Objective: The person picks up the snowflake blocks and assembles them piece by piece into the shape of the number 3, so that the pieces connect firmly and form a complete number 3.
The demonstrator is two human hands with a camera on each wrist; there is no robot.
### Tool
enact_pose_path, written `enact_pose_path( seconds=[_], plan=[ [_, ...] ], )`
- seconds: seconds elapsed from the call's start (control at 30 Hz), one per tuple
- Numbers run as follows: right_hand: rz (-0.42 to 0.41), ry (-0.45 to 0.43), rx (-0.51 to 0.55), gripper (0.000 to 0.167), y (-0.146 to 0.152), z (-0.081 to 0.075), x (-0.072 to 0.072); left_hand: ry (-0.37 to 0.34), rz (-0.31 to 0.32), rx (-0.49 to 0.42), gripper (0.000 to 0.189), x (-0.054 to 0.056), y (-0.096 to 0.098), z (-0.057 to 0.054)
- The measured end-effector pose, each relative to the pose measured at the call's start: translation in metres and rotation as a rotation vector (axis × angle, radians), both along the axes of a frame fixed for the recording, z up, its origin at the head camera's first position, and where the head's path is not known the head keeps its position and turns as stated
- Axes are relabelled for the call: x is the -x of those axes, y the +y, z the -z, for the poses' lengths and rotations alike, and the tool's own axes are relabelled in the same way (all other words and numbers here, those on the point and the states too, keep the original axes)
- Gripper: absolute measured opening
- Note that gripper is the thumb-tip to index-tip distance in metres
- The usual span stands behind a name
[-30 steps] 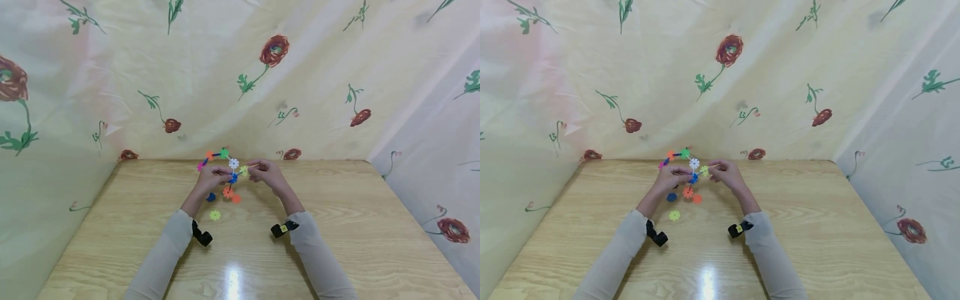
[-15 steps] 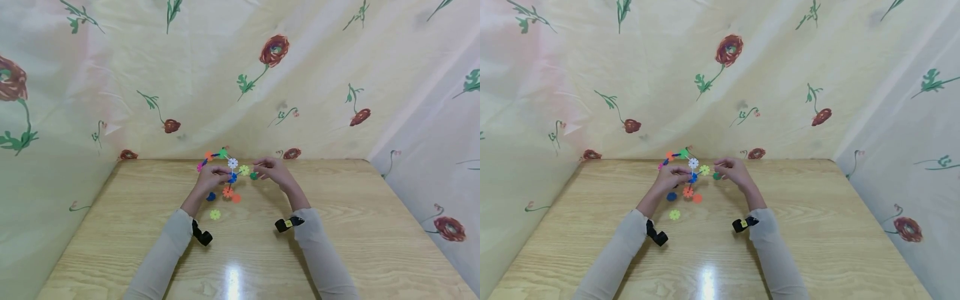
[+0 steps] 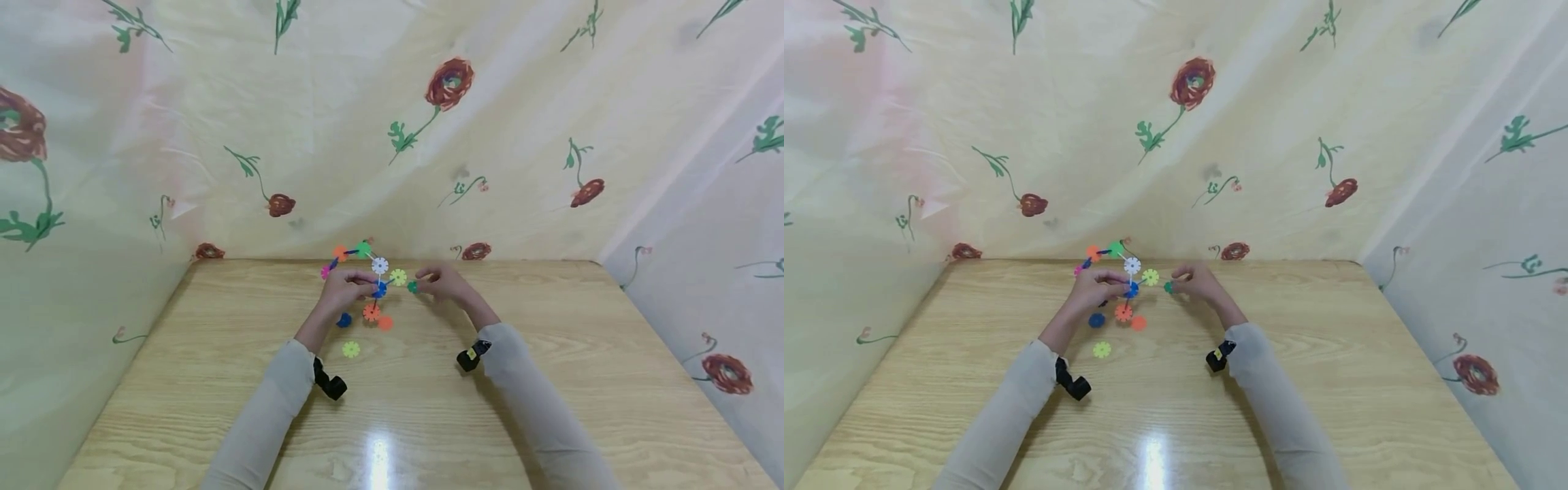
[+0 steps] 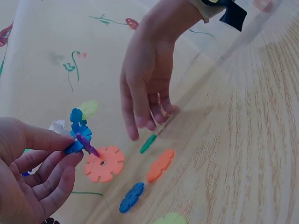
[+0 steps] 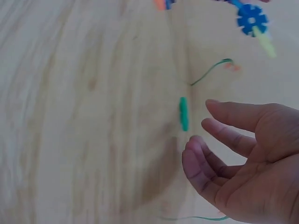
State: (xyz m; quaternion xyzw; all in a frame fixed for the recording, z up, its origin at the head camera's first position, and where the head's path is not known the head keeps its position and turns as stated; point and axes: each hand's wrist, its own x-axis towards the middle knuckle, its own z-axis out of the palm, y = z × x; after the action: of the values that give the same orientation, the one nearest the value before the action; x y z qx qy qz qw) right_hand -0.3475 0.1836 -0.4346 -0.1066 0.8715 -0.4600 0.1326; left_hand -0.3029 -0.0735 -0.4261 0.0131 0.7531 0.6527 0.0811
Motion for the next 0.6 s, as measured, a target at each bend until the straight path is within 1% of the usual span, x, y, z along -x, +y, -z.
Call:
enact_pose_path(
  seconds=[0.1,0.13,0.23,0.33,0.43,0.6],
  plan=[
    [-0.007,0.008,-0.073,0.038,-0.003,0.003,0.005,-0.002,0.001,-0.002,0.017,0.0,0.0,-0.001],
    [-0.01,0.016,-0.112,0.039,-0.004,0.004,0.005,-0.005,0.0,-0.005,0.017,0.0,0.0,0.0],
    [-0.014,0.04,-0.211,0.04,-0.009,0.005,0.005,-0.009,0.0,-0.012,0.015,-0.001,0.0,0.0],
    [0.001,0.047,-0.272,0.038,-0.013,0.004,0.005,-0.004,0.003,-0.01,0.015,-0.002,0.0,0.001],
    [0.032,0.044,-0.281,0.034,-0.015,0.004,0.005,0.007,0.006,-0.004,0.016,-0.001,0.0,0.002],
    [0.067,0.04,-0.238,0.027,-0.015,0.004,0.004,0.015,0.001,-0.011,0.017,-0.001,0.001,0.001]
  ],
)
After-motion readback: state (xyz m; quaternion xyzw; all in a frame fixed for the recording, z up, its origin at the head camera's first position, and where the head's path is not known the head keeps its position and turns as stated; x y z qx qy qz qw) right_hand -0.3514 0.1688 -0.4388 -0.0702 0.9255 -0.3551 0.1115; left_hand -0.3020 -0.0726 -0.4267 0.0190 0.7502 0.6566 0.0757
